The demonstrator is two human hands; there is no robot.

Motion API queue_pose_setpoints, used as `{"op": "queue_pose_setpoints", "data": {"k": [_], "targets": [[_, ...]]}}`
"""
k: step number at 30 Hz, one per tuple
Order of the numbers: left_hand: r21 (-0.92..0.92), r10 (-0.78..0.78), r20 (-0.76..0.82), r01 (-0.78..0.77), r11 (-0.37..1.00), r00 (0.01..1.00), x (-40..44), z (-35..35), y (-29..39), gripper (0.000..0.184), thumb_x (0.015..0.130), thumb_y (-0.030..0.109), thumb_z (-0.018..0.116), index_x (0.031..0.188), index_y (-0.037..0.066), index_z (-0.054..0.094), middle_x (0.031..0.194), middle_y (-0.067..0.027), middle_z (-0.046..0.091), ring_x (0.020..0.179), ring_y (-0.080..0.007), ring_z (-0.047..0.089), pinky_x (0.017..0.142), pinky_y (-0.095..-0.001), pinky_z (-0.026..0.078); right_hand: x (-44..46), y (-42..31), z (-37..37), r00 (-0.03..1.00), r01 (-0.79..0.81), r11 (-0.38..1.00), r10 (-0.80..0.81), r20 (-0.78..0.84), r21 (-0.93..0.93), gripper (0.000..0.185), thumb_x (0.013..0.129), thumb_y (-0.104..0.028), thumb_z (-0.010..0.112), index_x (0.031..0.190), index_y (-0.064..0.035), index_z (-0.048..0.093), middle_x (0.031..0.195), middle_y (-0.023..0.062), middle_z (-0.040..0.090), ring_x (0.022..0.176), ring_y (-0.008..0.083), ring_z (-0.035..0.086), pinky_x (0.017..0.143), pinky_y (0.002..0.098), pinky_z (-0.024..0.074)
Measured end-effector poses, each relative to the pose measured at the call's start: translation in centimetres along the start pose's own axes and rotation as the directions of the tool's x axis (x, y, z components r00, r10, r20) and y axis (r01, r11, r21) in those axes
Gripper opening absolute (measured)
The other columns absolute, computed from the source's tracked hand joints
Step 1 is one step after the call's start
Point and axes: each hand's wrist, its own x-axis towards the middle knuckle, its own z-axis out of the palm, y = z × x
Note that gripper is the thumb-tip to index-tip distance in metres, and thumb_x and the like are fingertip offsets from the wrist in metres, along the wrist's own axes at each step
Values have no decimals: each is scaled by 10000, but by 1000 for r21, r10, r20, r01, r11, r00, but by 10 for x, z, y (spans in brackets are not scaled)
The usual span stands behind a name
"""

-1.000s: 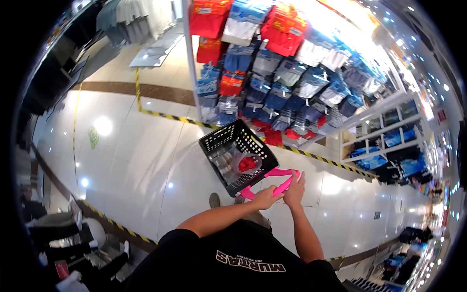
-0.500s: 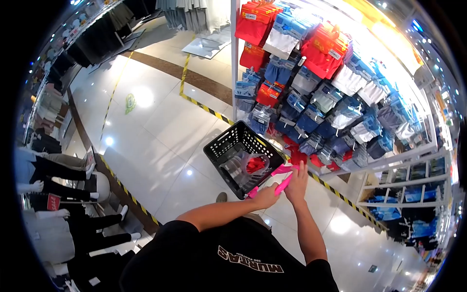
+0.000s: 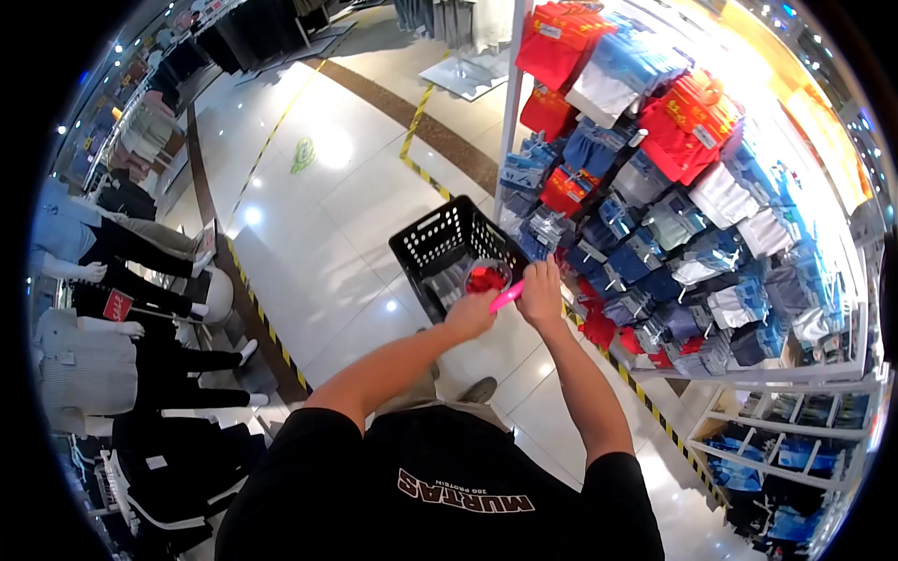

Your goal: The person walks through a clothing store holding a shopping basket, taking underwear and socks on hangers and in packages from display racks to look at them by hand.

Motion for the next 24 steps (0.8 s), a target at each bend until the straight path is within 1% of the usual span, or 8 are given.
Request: {"op": "queue_pose_setpoints", "data": {"k": [2, 5, 6, 8, 13, 17, 20, 24], "targets": [[91, -6, -28, 8, 996, 1000, 15, -16, -21, 311, 835, 235, 614, 1127, 133, 584, 928, -174, 681, 866, -391, 660, 755, -508, 522, 27, -7, 10, 998, 63, 998, -63, -4, -11, 289, 713, -83, 667, 968, 8, 565, 1061, 222, 545, 1191, 457, 454, 1046, 501, 353], [165, 26, -79, -13, 986, 997, 31, -45, -51, 325, 810, 257, 648, 1111, 141, 612, 942, -127, 680, 874, -358, 665, 756, -477, 538, 61, -20, 27, 994, 111, 994, -111, -7, 7, 282, 686, -95, 693, 932, -20, 575, 971, 179, 543, 1051, 392, 500, 957, 478, 391], [191, 20, -76, -5, 981, 997, 36, -56, -60, 331, 807, 262, 653, 1113, 143, 614, 939, -120, 678, 874, -353, 665, 755, -471, 540, 72, -24, 34, 991, 129, 992, -129, -38, 0, 348, 671, -158, 754, 908, -19, 541, 946, 178, 516, 973, 380, 497, 898, 466, 414], [238, 19, -97, 4, 971, 995, 48, -73, -84, 310, 800, 268, 668, 1084, 150, 635, 919, -101, 667, 867, -338, 664, 751, -452, 544, 91, -35, 46, 992, 126, 992, -126, -6, 15, 345, 674, -159, 754, 904, -21, 537, 946, 178, 516, 973, 380, 499, 892, 465, 415], [189, 58, -166, -26, 982, 984, 83, -105, -136, 259, 800, 265, 669, 1020, 132, 647, 906, -106, 666, 866, -325, 664, 746, -445, 540, 135, -59, 70, 995, 96, 995, -96, -19, -1, 281, 696, -132, 720, 911, -43, 562, 931, 162, 529, 958, 355, 503, 861, 452, 399], [160, 68, -181, -39, 986, 981, 115, -134, -172, 235, 794, 240, 677, 993, 119, 644, 923, -105, 665, 884, -321, 660, 758, -441, 535, 180, -73, 88, 998, 59, 998, -58, 35, -17, 296, 707, -162, 741, 912, -47, 561, 939, 162, 535, 956, 361, 513, 857, 455, 402], [123, 44, -198, -20, 992, 979, 136, -158, -193, 262, 785, 208, 684, 1022, 105, 638, 1055, -120, 635, 999, -335, 626, 828, -456, 507, 217, -80, 103, 995, 17, 998, -12, 99, -57, 303, 724, -182, 744, 922, -45, 561, 957, 162, 552, 952, 372, 531, 864, 457, 415], [-54, 26, -477, -59, 997, 879, 143, -185, -210, 350, 791, 163, 695, 1117, 66, 612, 1211, -137, 556, 1119, -350, 550, 927, -468, 451, 270, -79, 128, 999, -12, 990, 18, 40, -142, 259, 792, -204, 715, 920, -56, 545, 945, 158, 555, 940, 379, 538, 812, 479, 443]]}}
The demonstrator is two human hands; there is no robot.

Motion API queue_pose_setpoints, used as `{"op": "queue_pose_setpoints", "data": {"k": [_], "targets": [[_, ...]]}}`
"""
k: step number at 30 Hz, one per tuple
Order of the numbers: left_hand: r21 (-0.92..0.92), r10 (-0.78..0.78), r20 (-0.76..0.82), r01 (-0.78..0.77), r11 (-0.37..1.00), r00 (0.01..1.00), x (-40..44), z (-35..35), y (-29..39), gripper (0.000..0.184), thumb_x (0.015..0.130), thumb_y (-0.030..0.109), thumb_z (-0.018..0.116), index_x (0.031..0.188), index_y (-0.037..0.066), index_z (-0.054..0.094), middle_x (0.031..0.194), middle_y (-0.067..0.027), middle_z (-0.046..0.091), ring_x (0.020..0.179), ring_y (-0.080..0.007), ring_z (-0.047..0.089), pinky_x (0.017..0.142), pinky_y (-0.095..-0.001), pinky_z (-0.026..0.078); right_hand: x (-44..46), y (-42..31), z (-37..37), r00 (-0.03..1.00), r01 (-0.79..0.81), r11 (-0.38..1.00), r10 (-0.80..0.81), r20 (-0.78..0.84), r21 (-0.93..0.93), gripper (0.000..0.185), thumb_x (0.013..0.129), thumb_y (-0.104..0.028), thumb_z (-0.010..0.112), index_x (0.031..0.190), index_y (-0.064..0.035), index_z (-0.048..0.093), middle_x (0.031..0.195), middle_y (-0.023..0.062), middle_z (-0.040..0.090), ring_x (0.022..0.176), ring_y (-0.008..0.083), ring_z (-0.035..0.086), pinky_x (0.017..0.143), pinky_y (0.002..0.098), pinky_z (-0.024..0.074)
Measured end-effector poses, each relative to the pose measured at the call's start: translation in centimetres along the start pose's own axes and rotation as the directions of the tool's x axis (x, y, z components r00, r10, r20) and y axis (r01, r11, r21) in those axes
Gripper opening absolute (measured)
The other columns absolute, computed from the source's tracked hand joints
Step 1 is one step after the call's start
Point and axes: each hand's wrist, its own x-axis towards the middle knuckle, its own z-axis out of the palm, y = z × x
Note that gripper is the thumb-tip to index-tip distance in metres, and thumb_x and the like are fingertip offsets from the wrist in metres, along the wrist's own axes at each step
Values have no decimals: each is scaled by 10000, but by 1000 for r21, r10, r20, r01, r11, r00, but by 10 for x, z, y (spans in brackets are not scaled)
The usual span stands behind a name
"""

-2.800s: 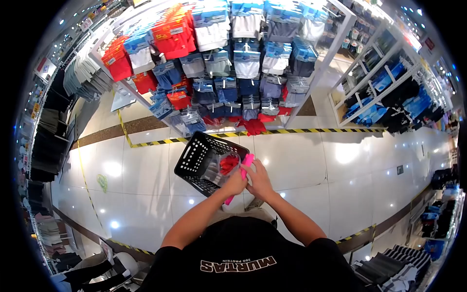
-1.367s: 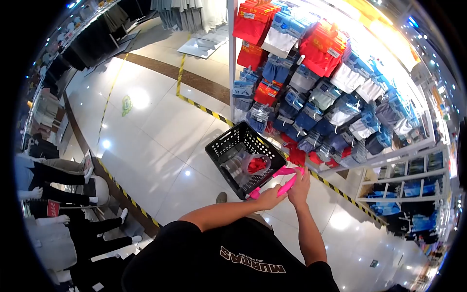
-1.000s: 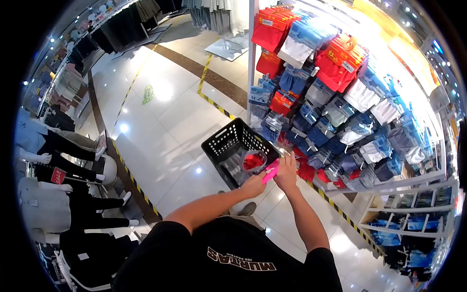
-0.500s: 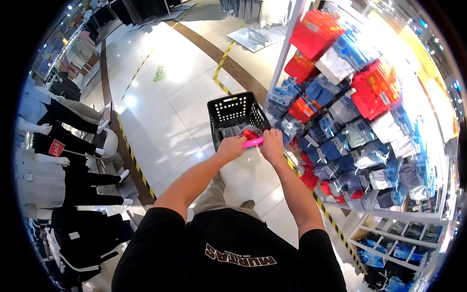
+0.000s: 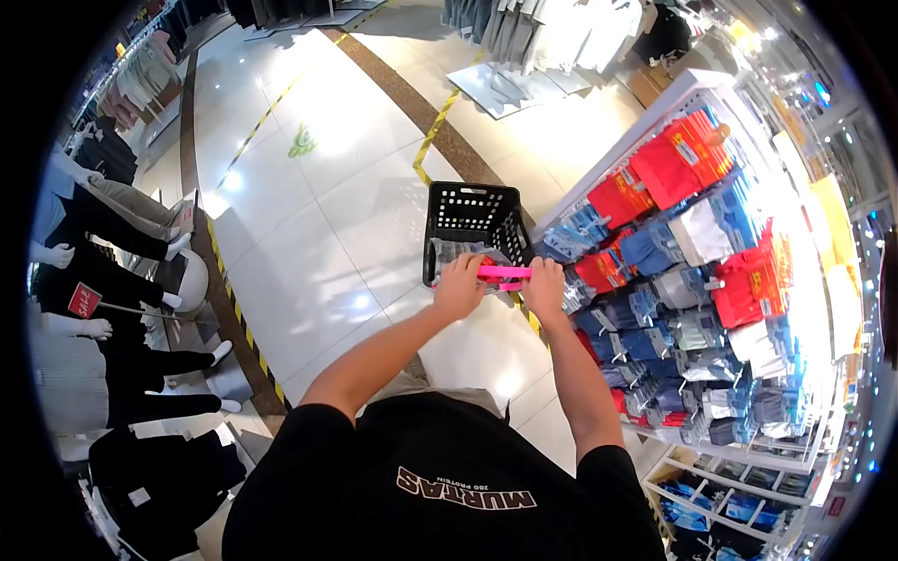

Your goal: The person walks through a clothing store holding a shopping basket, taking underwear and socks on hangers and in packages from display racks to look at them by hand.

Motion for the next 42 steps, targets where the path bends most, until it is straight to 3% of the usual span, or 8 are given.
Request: {"op": "queue_pose_setpoints", "data": {"k": [5, 9, 15, 18, 27, 33, 39, 42], "targets": [[-263, -48, -146, 8, 965, 988, 3, -49, 2, 342, 853, 117, 663, 1171, 8, 599, 1202, -136, 561, 1098, -339, 546, 955, -445, 437, 50, -16, 20, 995, -90, 995, 91, 40, -31, 288, 792, -238, 724, 957, -71, 557, 946, 166, 566, 928, 391, 547, 811, 493, 451], [-747, -116, 249, 267, 608, 962, 54, -121, 47, 100, 922, 81, 615, 931, -4, 669, 910, -119, 670, 857, -233, 644, 800, -330, 499, 101, -24, 22, 997, -82, 997, 82, -8, 15, 314, 813, -283, 720, 959, -60, 554, 947, 186, 566, 907, 406, 549, 781, 506, 450], [-843, 304, 194, 0, 537, 933, 138, -230, 93, 113, 926, 77, 616, 887, -15, 670, 886, -108, 686, 810, -195, 651, 738, -307, 503, 190, -26, 43, 978, -205, 978, 203, 54, 45, 413, 826, -378, 708, 1040, -51, 574, 1021, 180, 568, 973, 393, 552, 846, 496, 426], [-972, 548, 161, 35, 233, 821, 187, -262, 110, 309, 977, 223, 569, 958, -66, 679, 927, -172, 686, 847, -251, 661, 763, -323, 514, 235, -9, 67, 976, -214, 975, 215, -12, 56, 385, 807, -367, 716, 1000, -55, 602, 989, 166, 593, 954, 373, 561, 836, 492, 427], [-867, 602, -408, -85, -492, 686, 321, -230, 187, 652, 944, 499, 575, 1057, -139, 644, 1059, -245, 623, 854, -329, 651, 739, -334, 555, 363, 59, 103, 946, -300, 943, 313, -81, 141, 254, 816, -291, 688, 928, -74, 618, 950, 140, 626, 924, 360, 586, 799, 497, 441], [-862, 605, -245, 114, -493, 758, 387, -216, 188, 515, 909, 385, 672, 948, -128, 680, 950, -210, 652, 749, -247, 645, 594, -273, 527, 423, 110, 117, 918, -378, 915, 390, -71, 139, 220, 822, -256, 671, 944, -85, 606, 935, 130, 618, 928, 352, 582, 806, 496, 435], [-821, 542, -438, -73, -567, 717, 482, -182, 178, 355, 858, 248, 754, 890, -102, 699, 908, -190, 657, 685, -204, 621, 547, -252, 493, 477, 152, 120, 904, -409, 906, 419, -91, 110, 207, 791, -241, 698, 914, -97, 614, 911, 109, 630, 906, 326, 591, 811, 479, 422], [-858, 621, -317, 63, -511, 717, 519, -163, 153, 309, 898, 209, 710, 865, -97, 676, 917, -190, 661, 726, -255, 637, 608, -298, 518, 498, 173, 130, 881, -441, 893, 449, -147, 86, 205, 770, -261, 713, 887, -113, 634, 888, 95, 634, 886, 312, 599, 804, 470, 413]]}}
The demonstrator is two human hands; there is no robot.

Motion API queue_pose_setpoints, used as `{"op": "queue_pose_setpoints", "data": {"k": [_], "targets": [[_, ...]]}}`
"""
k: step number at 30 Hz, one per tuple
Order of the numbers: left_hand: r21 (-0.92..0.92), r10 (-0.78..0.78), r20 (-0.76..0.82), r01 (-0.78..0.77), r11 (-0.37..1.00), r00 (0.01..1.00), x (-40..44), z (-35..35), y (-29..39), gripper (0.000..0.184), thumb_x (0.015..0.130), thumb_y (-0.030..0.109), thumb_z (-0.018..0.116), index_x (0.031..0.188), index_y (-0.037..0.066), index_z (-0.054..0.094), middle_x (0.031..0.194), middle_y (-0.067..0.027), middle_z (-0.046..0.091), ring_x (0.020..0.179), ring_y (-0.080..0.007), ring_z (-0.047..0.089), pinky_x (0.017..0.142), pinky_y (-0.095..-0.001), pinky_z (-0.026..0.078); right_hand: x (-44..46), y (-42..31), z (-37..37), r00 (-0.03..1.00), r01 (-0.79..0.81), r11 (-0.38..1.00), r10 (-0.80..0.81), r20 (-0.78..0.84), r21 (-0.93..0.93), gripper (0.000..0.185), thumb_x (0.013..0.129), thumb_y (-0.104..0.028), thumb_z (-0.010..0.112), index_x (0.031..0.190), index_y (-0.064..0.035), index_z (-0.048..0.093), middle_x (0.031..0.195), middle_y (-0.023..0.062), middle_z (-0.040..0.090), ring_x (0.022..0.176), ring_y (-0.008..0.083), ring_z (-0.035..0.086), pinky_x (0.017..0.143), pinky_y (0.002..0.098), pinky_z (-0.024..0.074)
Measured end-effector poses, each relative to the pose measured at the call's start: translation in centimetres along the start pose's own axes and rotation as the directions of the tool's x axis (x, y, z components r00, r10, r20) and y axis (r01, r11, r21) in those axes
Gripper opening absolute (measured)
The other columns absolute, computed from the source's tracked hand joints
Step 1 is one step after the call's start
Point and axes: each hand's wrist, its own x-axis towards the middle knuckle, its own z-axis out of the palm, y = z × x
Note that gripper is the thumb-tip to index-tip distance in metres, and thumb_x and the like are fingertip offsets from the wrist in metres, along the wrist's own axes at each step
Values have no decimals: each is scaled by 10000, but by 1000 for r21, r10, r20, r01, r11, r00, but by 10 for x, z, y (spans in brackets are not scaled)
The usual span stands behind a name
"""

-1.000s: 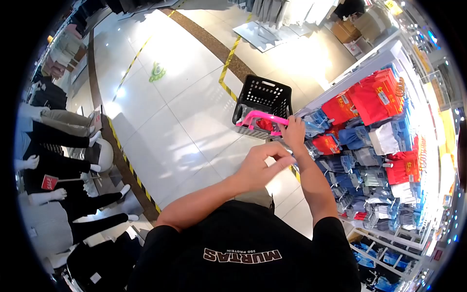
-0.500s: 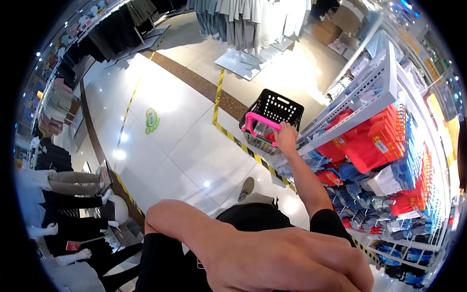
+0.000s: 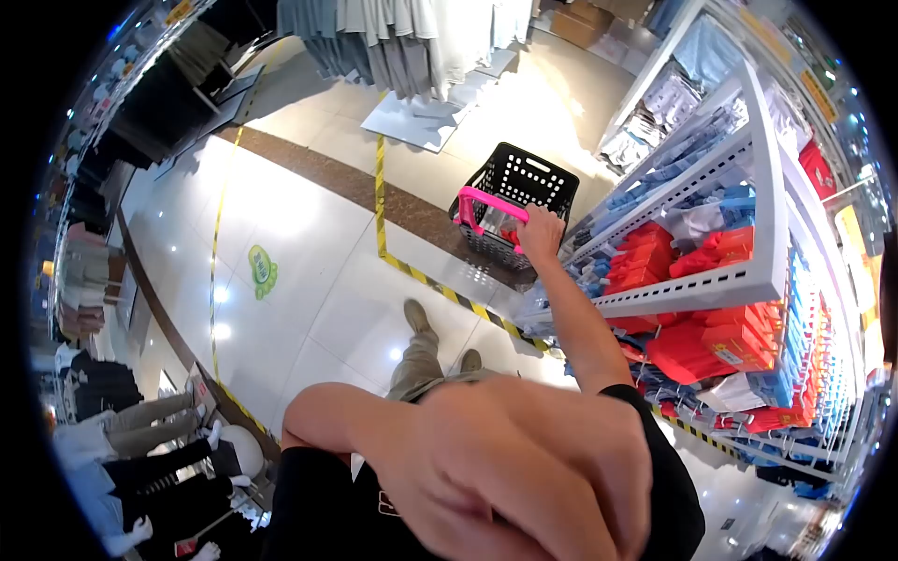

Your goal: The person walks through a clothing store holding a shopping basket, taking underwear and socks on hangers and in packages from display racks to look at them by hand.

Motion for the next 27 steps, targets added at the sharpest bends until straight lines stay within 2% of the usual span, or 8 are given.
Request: {"op": "queue_pose_setpoints", "data": {"k": [3, 5, 10, 14, 18, 20, 24, 27], "targets": [[402, -487, -132, 496, 770, 863, 3, -75, 23, 191, 919, 111, 643, 836, -61, 650, 885, -142, 669, 775, -252, 640, 718, -308, 528, 28, 7, 6, 997, -71, 996, 70, -12, -49, 198, 753, -273, 708, 861, -120, 646, 873, 91, 636, 887, 308, 600, 811, 466, 407], [749, -398, -289, 464, 472, 871, -11, -132, -5, 89, 897, 45, 629, 880, -39, 651, 849, -115, 657, 764, -204, 618, 736, -288, 502, 46, 15, 13, 995, -93, 993, 91, -34, -71, 197, 745, -272, 706, 857, -120, 648, 867, 90, 637, 887, 307, 600, 814, 465, 406], [646, -590, -527, 739, 189, 612, -71, -258, -50, 142, 880, 123, 684, 918, -14, 670, 846, -96, 674, 776, -175, 632, 733, -299, 493, 93, 34, 22, 990, -118, 990, 111, -84, -82, 198, 739, -276, 723, 850, -128, 652, 854, 94, 631, 862, 315, 599, 790, 471, 413], [592, -717, -575, 805, -31, 395, -119, -320, -44, 233, 904, 238, 667, 955, 11, 675, 822, -106, 675, 741, -195, 625, 709, -328, 496, 134, 48, 24, 993, -115, 982, 111, -39, -152, 233, 752, -323, 738, 852, -127, 659, 845, 107, 629, 847, 338, 603, 745, 480, 433], [592, -803, -502, 805, -47, 323, -136, -382, -27, 233, 902, 243, 659, 953, 17, 681, 833, -108, 681, 724, -211, 624, 687, -336, 501, 173, 54, 23, 980, -196, 966, 196, -17, -169, 295, 768, -391, 731, 792, -106, 660, 796, 134, 623, 823, 355, 615, 712, 509, 439], [569, -815, -508, 819, -75, 278, -128, -407, -26, 241, 893, 252, 658, 948, 19, 678, 854, -120, 685, 735, -245, 641, 695, -362, 508, 190, 64, 26, 987, -157, 979, 150, -60, -131, 223, 743, -290, 731, 766, -92, 631, 760, 140, 611, 795, 368, 603, 697, 503, 441], [631, -811, -491, 772, -80, 317, -91, -460, -32, 239, 892, 251, 651, 960, 23, 663, 932, -123, 677, 804, -269, 648, 727, -376, 512, 220, 77, 27, 985, -160, 983, 152, -86, -94, 187, 726, -235, 724, 746, -87, 611, 738, 140, 604, 780, 373, 593, 691, 492, 444], [760, -714, -467, 650, -23, 521, -56, -498, -53, 229, 886, 233, 643, 979, 24, 655, 1000, -144, 664, 881, -309, 641, 781, -396, 505, 242, 98, 29, 988, -153, 983, 150, -34, -101, 180, 728, -232, 714, 747, -88, 607, 746, 138, 603, 785, 366, 588, 693, 490, 445]]}}
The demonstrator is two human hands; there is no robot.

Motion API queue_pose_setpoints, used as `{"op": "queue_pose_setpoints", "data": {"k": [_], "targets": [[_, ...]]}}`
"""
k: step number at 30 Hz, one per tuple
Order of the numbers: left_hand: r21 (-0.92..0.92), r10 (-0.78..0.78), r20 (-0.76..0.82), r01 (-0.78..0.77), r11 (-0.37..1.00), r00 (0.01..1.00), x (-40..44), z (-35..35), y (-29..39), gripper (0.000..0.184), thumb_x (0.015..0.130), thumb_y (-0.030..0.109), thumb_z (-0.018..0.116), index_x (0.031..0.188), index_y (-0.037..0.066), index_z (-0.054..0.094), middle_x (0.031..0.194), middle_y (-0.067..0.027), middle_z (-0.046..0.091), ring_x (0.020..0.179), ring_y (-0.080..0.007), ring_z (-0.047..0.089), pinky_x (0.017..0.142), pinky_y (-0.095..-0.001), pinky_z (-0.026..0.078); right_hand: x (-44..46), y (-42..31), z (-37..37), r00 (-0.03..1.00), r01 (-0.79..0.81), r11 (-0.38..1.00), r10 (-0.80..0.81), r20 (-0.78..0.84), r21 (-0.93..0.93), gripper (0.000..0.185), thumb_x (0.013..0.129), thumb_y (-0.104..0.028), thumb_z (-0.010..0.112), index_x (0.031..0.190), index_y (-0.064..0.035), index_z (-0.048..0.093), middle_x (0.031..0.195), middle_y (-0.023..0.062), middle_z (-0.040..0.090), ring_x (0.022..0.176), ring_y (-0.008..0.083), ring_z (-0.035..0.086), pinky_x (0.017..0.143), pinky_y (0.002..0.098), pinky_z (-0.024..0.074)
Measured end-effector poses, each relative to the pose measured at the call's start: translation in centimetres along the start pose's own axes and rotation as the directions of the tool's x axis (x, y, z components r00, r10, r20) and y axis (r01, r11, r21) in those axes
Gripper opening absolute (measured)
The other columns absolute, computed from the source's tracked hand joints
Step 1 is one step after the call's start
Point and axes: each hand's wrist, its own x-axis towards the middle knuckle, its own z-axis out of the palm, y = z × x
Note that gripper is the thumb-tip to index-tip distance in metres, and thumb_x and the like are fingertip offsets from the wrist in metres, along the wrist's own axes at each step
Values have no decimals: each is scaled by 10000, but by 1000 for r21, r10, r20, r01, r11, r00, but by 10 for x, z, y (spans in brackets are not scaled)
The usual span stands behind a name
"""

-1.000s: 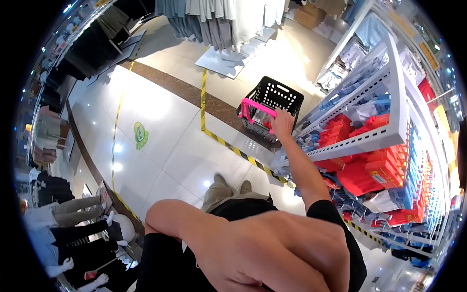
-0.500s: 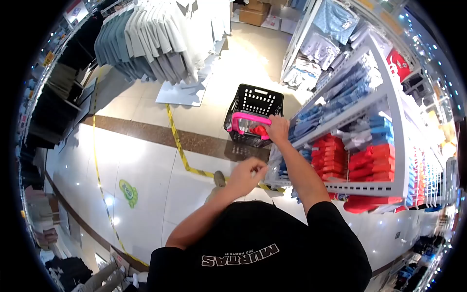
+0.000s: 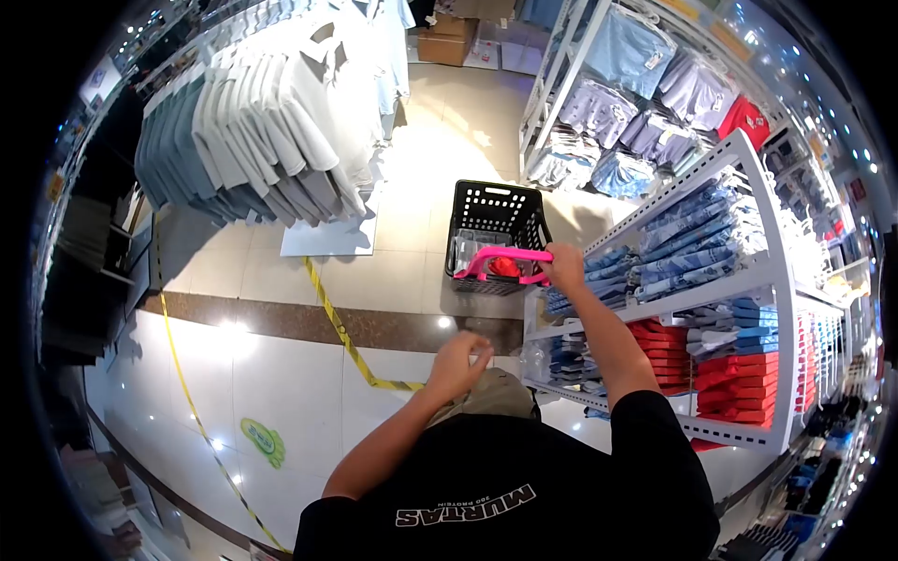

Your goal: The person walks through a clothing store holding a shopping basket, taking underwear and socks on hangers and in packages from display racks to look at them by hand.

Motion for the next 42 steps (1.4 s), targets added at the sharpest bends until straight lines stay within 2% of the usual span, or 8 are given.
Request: {"op": "queue_pose_setpoints", "data": {"k": [4, 11, 14, 19, 25, 32, 36, 42], "targets": [[208, 208, -186, -169, 963, 960, 96, -26, 2, 328, 823, 174, 685, 1109, 31, 612, 1163, -173, 609, 1092, -372, 563, 946, -450, 433, 33, 24, 11, 1000, 28, 999, -28, 1, -18, 172, 729, -228, 708, 742, -95, 601, 752, 127, 604, 803, 355, 585, 707, 484, 446], [466, 405, -62, -332, 820, 912, 262, -10, -14, 553, 787, 198, 748, 1259, 3, 537, 1292, -187, 542, 1196, -357, 514, 1001, -434, 405, 107, 70, 24, 997, 41, 999, -39, 66, -26, 182, 725, -241, 714, 793, -116, 600, 801, 108, 606, 827, 338, 584, 739, 461, 454], [405, 303, 112, -322, 856, 946, 327, 1, -20, 538, 793, 216, 744, 1251, 11, 549, 1210, -178, 575, 1113, -361, 558, 942, -418, 450, 147, 85, 24, 993, 32, 997, -23, 119, -75, 189, 726, -251, 717, 805, -122, 603, 824, 100, 605, 841, 323, 587, 764, 448, 452], [431, 230, 162, -278, 858, 960, 425, -4, -40, 284, 849, 292, 694, 1022, 70, 667, 1049, -137, 629, 936, -352, 593, 818, -439, 482, 213, 114, 31, 990, 49, 999, -46, 134, -18, 225, 727, -280, 733, 847, -130, 614, 856, 79, 599, 893, 297, 584, 806, 445, 439], [506, 186, 118, -220, 834, 975, 485, 9, -56, 301, 913, 336, 618, 980, 42, 631, 918, -171, 671, 906, -368, 593, 805, -470, 474, 278, 138, 27, 980, 36, 999, -31, 196, -23, 282, 725, -270, 726, 971, -152, 657, 965, 46, 576, 995, 265, 539, 855, 437, 413], [541, 166, 99, -193, 819, 981, 546, 12, -60, 300, 945, 346, 576, 904, 55, 632, 882, -149, 685, 851, -393, 596, 775, -481, 470, 340, 163, 57, 994, -57, 993, 67, 90, -103, 307, 723, -244, 711, 1017, -157, 682, 1088, 64, 569, 1050, 281, 507, 886, 421, 403], [503, 142, 111, -179, 845, 984, 578, 8, -73, 299, 949, 342, 577, 912, 52, 637, 829, -173, 674, 817, -414, 584, 768, -491, 452, 375, 166, 72, 982, -143, 988, 148, -120, 52, 341, 750, -162, 666, 1085, -117, 617, 1175, 119, 540, 1120, 318, 490, 962, 433, 394], [432, 70, 111, -112, 895, 991, 621, -11, -74, 312, 936, 355, 599, 938, 46, 644, 815, -211, 660, 842, -417, 580, 759, -510, 455, 406, 159, 94, 890, -267, 918, 352, -291, 293, 700, 757, -129, 689, 1407, -103, 431, 1364, 260, 428, 1259, 437, 428, 1066, 483, 371]]}}
